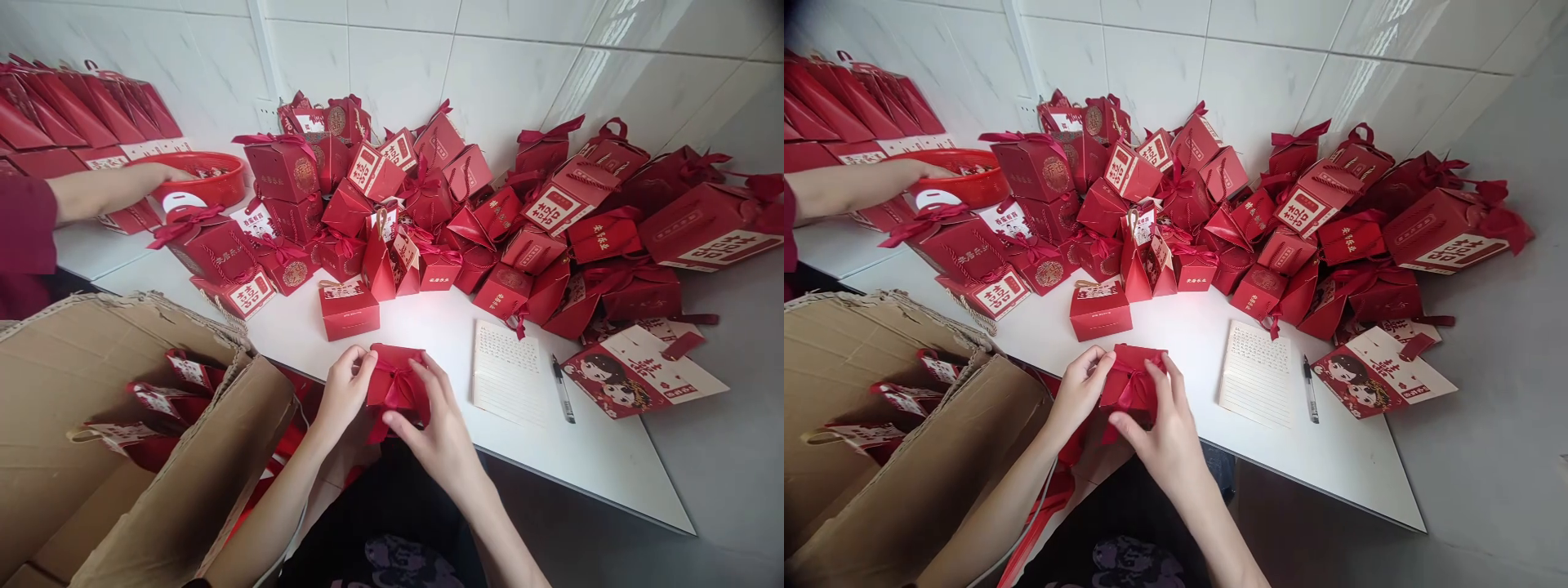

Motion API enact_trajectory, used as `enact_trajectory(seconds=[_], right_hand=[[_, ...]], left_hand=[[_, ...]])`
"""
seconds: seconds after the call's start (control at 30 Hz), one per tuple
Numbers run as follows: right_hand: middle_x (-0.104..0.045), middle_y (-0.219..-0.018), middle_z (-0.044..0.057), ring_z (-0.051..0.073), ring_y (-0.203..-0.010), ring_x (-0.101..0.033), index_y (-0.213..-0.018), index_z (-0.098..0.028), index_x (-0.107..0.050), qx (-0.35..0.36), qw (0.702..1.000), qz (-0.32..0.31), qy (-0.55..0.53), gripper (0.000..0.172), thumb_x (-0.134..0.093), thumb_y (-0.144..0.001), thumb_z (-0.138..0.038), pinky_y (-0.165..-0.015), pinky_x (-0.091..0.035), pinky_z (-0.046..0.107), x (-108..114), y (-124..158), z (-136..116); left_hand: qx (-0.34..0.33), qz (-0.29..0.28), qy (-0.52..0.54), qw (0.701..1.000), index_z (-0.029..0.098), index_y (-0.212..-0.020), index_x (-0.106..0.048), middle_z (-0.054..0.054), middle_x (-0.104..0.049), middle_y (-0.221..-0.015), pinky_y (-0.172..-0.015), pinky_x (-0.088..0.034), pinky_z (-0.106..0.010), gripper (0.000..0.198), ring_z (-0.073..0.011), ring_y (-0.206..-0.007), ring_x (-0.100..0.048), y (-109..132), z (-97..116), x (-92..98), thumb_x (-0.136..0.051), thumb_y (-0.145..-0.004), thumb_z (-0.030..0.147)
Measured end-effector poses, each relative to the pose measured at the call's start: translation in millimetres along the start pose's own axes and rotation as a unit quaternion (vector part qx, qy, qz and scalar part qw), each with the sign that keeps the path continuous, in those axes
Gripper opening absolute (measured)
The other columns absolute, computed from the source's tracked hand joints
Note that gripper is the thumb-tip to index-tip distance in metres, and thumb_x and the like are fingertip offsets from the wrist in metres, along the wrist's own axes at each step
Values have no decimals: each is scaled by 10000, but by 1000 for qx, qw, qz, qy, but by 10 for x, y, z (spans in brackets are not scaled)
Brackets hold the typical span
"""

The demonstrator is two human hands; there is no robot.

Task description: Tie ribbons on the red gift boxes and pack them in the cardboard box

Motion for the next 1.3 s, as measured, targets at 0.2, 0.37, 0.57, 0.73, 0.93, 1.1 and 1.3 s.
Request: enact_trajectory(seconds=[0.2, 0.37, 0.57, 0.73, 0.93, 1.1, 1.3], right_hand=[[-600, -706, 48, 214, -678, -575, -733, -207, -520, -124, 987, 77, 61, 381, -386, -854, -542, -655, -448, 354, 358, -367, 137], [-416, -473, -25, 144, -477, -408, -504, -217, -364, -170, 983, -59, 45, 495, -407, -813, -601, -493, -293, 266, 224, -590, 296], [-417, -561, -40, 122, -551, -397, -590, -205, -399, -154, 968, -37, -192, 409, -478, -797, -549, -562, -330, 249, 98, -428, 326], [-388, -554, -40, 116, -547, -376, -565, -202, -384, -150, 958, 8, -244, 404, -463, -834, -493, -565, -326, 249, 52, -296, 374], [-497, -639, -2, 150, -664, -483, -649, -195, -540, -135, 962, 18, -235, 358, -469, -836, -491, -686, -397, 282, 203, -370, 450], [-587, -744, 12, 155, -736, -533, -761, -186, -617, -101, 958, -118, -243, 252, -598, -773, -437, -721, -419, 283, 312, -497, 431], [-491, -604, -23, 106, -590, -438, -658, -168, -582, -122, 949, -124, -263, 317, -590, -774, -463, -590, -366, 247, 333, -483, 386]], left_hand=[[6, -7, -30, 1000, 201, -617, -381, 49, -383, -577, -583, -358, -233, 335, -116, -562, -411, -22, 41, 2, -433, -844, 443], [11, -5, -65, 998, 204, -613, -366, 51, -394, -571, -579, -344, -241, 330, -119, -560, -416, -17, 35, -17, -440, -839, 432], [11, 10, -51, 999, 208, -634, -363, 51, -384, -589, -589, -365, -235, 304, -117, -563, -421, 35, 44, -46, -414, -858, 406], [27, 7, -49, 998, 209, -659, -371, 45, -412, -610, -627, -401, -244, 287, -123, -595, -463, 44, 4, -51, -411, -862, 409], [-146, 97, -137, 975, 197, -861, -508, -35, -528, -890, -827, -426, -331, 111, -184, -904, -521, 65, 145, 0, -509, -827, 303], [-291, 11, -269, 918, 196, -831, -585, -48, -541, -938, -845, -382, -377, 56, -208, -934, -495, 109, 334, -182, -577, -798, 241], [-339, 8, -329, 881, 189, -810, -588, -42, -570, -928, -829, -330, -372, 48, -203, -888, -489, 134, 344, -358, -611, -772, 171]])
Point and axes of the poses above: each hand's wrist, its own y-axis away from the middle knuckle, its own x-axis out of the back of the hand, z = x × y, the point moved 1 cm from there along -y, towards the middle knuckle
